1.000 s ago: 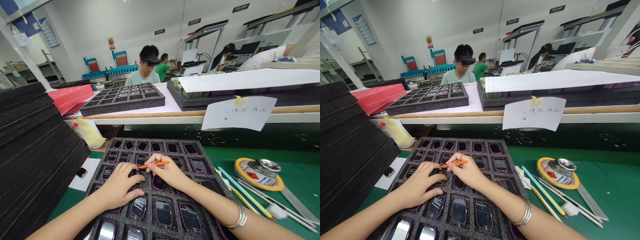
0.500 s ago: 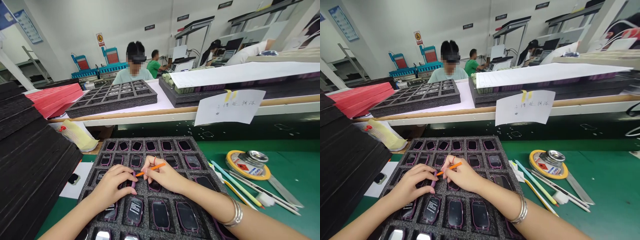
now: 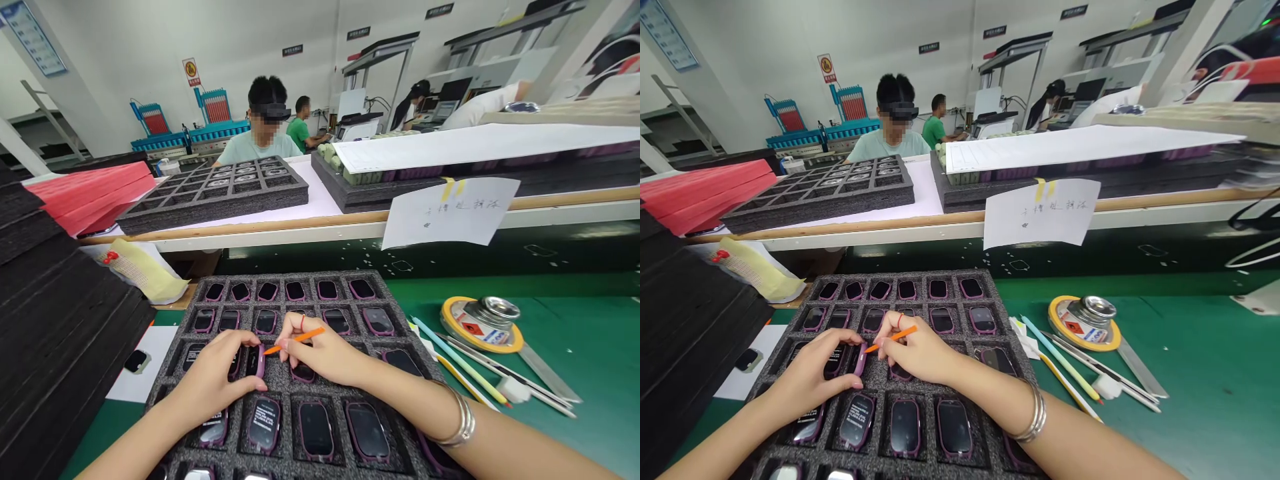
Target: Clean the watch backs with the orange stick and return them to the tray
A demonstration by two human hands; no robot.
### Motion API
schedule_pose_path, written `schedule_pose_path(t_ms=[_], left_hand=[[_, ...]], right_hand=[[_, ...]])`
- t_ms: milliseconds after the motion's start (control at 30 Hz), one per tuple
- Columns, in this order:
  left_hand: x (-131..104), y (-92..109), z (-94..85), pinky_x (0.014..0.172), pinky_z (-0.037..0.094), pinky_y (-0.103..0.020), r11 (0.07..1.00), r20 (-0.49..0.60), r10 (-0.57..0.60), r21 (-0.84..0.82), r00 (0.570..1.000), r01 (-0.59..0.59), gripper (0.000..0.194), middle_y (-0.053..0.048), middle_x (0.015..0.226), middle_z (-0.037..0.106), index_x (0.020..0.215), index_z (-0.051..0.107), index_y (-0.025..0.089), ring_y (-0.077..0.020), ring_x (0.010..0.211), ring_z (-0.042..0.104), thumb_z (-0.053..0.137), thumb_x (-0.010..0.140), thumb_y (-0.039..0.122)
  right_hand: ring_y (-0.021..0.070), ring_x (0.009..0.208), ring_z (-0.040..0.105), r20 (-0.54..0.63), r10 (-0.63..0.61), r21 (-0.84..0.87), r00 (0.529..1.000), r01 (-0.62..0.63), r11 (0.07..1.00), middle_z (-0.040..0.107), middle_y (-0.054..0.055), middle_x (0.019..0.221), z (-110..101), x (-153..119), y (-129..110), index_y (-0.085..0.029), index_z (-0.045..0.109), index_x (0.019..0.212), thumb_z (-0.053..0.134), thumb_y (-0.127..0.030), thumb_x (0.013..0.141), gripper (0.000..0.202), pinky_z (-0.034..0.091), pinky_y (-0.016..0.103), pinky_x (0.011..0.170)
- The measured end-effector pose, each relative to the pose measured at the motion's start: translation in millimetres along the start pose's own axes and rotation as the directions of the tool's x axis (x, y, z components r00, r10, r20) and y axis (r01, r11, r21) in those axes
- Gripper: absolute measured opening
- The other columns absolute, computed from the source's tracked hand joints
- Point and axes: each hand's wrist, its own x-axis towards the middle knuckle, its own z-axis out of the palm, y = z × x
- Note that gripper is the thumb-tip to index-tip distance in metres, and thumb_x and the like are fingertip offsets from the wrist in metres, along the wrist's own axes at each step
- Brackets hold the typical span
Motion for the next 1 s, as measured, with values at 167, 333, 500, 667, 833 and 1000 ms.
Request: schedule_pose_path(t_ms=[167,333,500,667,833,1000], left_hand=[[0.1,-2.7,1.5,0.095,0.052,-0.044,1.0,0.008,-0.002,-0.01,1.0,0.002,0.045,-0.003,0.115,0.065,0.119,0.052,0.028,-0.0258,0.109,0.062,0.079,0.084,0.036],[-2.0,-0.4,-2.7,0.097,0.048,-0.046,0.998,-0.027,0.034,0.055,0.999,-0.032,0.044,-0.006,0.117,0.062,0.121,0.051,0.027,-0.0287,0.112,0.059,0.074,0.087,0.045],[-2.6,1.8,-12.3,0.088,0.047,-0.05,0.973,-0.014,-0.04,0.226,0.999,0.042,0.026,-0.005,0.097,0.063,0.092,0.058,0.023,-0.029,0.092,0.061,0.054,0.098,0.048],[-6.2,-5.0,-19.9,0.087,0.048,-0.048,0.953,0.055,0.006,0.303,0.998,-0.022,0.024,-0.006,0.101,0.061,0.097,0.065,0.025,-0.0289,0.094,0.061,0.052,0.099,0.045],[-18.5,-12.0,-29.8,0.088,0.052,-0.043,0.943,-0.022,0.038,0.331,0.999,-0.029,0.019,-0.006,0.11,0.063,0.1,0.067,0.027,-0.0291,0.103,0.061,0.062,0.094,0.044],[-32.9,-23.9,-30.8,0.094,0.054,-0.04,0.964,-0.083,0.098,0.254,0.992,-0.074,0.019,-0.004,0.114,0.068,0.11,0.068,0.03,-0.0266,0.109,0.064,0.061,0.096,0.04]], right_hand=[[0.0129,0.064,0.061,0.011,-0.007,0.011,1.0,0.007,1.0,0.065,-0.001,0.073,0.2,0.1,0.1,-0.021,0.055,0.081,0.06,-0.026,0.089,0.011,0.048,0.027,0.066],[0.0119,0.061,0.059,-0.011,-0.014,0.017,1.0,0.014,1.0,0.066,-0.001,0.072,1.2,1.3,-0.1,-0.02,0.055,0.078,0.062,-0.024,0.087,0.012,0.047,0.026,0.063],[0.0116,0.059,0.059,-0.045,-0.002,0.056,0.999,0.005,0.998,0.065,-0.002,0.067,2.3,3.0,2.1,-0.02,0.055,0.075,0.065,-0.022,0.082,0.012,0.047,0.025,0.061],[0.0097,0.051,0.056,-0.123,0.0,0.156,0.992,0.019,0.988,0.064,-0.003,0.065,-1.7,10.1,4.3,-0.02,0.054,0.075,0.066,-0.032,0.079,0.017,0.046,0.024,0.054],[0.0087,0.049,0.053,-0.238,-0.02,0.209,0.971,0.072,0.975,0.066,-0.002,0.068,-11.1,15.5,3.3,-0.02,0.057,0.077,0.068,-0.042,0.08,0.025,0.046,0.025,0.053],[0.0089,0.052,0.057,-0.19,-0.011,0.185,0.982,0.047,0.982,0.071,0.0,0.075,1.7,16.8,-2.3,-0.018,0.064,0.081,0.075,-0.039,0.077,0.024,0.049,0.025,0.056]])
